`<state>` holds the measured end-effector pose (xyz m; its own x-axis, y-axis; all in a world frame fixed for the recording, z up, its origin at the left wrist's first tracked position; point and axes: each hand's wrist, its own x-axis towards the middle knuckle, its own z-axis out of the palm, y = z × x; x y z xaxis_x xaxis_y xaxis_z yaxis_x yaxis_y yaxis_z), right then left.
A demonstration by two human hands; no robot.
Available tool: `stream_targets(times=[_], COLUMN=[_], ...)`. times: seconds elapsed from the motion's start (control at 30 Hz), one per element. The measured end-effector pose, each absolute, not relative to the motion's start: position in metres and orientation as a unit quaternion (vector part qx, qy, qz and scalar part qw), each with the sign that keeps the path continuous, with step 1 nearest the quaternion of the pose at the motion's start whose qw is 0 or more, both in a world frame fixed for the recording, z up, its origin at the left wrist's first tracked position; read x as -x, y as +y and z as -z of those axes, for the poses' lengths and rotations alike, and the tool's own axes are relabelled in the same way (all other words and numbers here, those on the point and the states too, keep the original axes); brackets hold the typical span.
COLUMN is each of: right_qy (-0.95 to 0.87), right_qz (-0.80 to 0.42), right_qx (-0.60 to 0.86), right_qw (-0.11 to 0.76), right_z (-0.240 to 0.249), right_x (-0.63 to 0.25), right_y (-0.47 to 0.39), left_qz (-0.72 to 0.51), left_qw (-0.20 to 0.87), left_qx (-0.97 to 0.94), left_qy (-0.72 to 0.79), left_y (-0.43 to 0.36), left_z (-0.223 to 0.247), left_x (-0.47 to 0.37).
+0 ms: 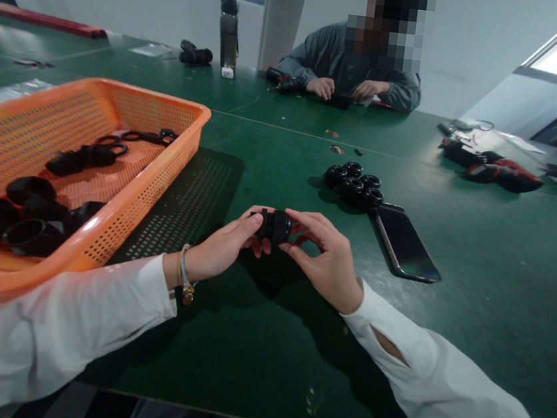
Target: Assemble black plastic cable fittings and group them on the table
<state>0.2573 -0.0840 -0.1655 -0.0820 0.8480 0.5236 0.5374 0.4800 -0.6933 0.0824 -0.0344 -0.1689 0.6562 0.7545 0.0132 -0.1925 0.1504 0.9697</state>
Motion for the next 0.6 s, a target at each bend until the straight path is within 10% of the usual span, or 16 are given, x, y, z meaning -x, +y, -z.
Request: stream_targets(times=[0.6], right_qy=[-0.723], right_qz=[-0.160], right_qx=[0.488], right_qw=[0.462], right_z=[0.1651], right_x=[-0.2571], right_y=[-0.0831], left_qz=[-0.332], left_qw=[0.721], left_qx=[-0.553], left_qy=[0.252], left_y=[-0.0341], left_z=[0.1697], left_x=[-0.0830])
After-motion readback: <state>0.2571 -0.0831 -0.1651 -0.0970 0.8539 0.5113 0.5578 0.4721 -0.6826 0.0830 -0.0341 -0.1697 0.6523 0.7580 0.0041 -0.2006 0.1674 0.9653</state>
